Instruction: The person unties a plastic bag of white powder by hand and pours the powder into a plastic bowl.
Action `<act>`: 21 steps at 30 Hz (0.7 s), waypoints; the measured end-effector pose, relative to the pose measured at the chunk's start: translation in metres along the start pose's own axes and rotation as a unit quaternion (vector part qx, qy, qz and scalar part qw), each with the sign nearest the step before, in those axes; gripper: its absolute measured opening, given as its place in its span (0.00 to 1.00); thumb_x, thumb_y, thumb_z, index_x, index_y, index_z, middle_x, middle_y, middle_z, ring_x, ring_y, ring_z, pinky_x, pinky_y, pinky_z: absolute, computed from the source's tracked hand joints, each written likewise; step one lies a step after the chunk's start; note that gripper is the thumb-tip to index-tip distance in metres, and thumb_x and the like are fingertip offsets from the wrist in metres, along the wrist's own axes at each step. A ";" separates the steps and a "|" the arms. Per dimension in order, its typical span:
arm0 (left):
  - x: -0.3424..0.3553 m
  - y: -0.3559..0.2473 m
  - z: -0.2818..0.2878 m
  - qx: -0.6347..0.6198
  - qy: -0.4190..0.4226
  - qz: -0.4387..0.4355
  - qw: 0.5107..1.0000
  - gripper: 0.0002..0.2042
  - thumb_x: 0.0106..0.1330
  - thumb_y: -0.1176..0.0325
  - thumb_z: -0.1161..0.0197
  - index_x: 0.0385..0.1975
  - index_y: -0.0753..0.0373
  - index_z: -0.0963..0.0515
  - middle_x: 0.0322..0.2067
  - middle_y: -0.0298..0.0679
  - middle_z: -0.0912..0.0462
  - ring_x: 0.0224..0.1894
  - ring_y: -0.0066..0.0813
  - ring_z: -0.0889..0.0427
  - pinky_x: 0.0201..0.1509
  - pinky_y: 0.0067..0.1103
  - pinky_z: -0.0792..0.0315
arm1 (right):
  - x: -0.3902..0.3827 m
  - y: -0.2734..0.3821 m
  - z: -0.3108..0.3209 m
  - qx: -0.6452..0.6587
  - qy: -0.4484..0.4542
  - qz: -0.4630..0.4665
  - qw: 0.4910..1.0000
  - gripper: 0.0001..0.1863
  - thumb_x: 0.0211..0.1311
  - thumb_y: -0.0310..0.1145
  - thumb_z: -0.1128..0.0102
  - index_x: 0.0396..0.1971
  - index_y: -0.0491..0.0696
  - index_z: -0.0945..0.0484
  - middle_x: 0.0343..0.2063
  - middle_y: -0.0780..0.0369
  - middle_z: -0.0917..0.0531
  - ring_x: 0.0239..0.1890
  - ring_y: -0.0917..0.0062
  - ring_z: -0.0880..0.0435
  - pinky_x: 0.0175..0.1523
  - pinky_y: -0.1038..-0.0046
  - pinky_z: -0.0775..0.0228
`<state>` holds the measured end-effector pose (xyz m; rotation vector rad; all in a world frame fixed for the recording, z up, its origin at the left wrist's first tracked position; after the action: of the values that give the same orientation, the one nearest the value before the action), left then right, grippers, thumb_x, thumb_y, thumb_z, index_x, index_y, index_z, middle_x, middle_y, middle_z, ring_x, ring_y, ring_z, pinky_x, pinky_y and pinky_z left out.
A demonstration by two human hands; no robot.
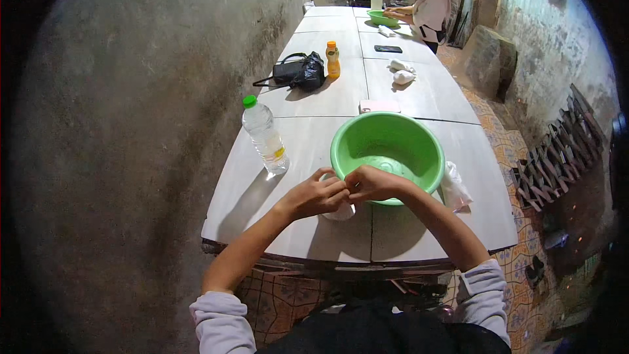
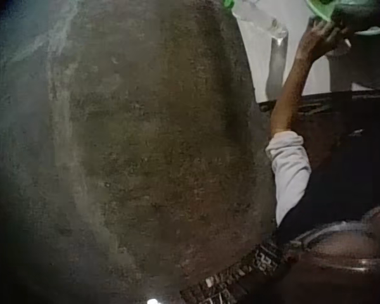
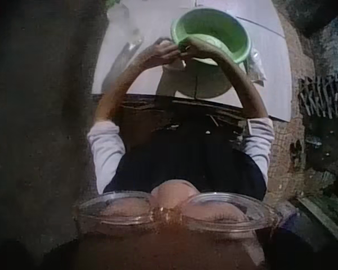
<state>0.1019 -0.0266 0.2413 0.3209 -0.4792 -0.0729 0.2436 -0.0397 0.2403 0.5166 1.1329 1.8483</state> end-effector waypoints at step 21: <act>-0.012 0.007 -0.001 -0.275 -0.035 0.147 0.949 0.12 0.47 0.71 0.34 0.31 0.55 0.27 0.28 0.28 0.25 0.34 0.24 0.24 0.56 0.32 0.41 | -0.003 -0.028 -0.036 0.206 -0.044 0.055 0.976 0.08 0.59 0.32 0.52 0.32 0.42 0.31 0.23 0.67 0.27 0.23 0.85 0.28 0.29 0.81 0.35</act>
<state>0.0922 -0.0177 0.2374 -0.3039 -0.5515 0.0727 0.2326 -0.0542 0.1985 0.9044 1.4600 1.6650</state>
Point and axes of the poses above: each hand's wrist, its own x-axis towards the middle knuckle, its own z-axis out of the back of the hand, y = z × x, the point moved 4 cm from there along x, towards the middle knuckle
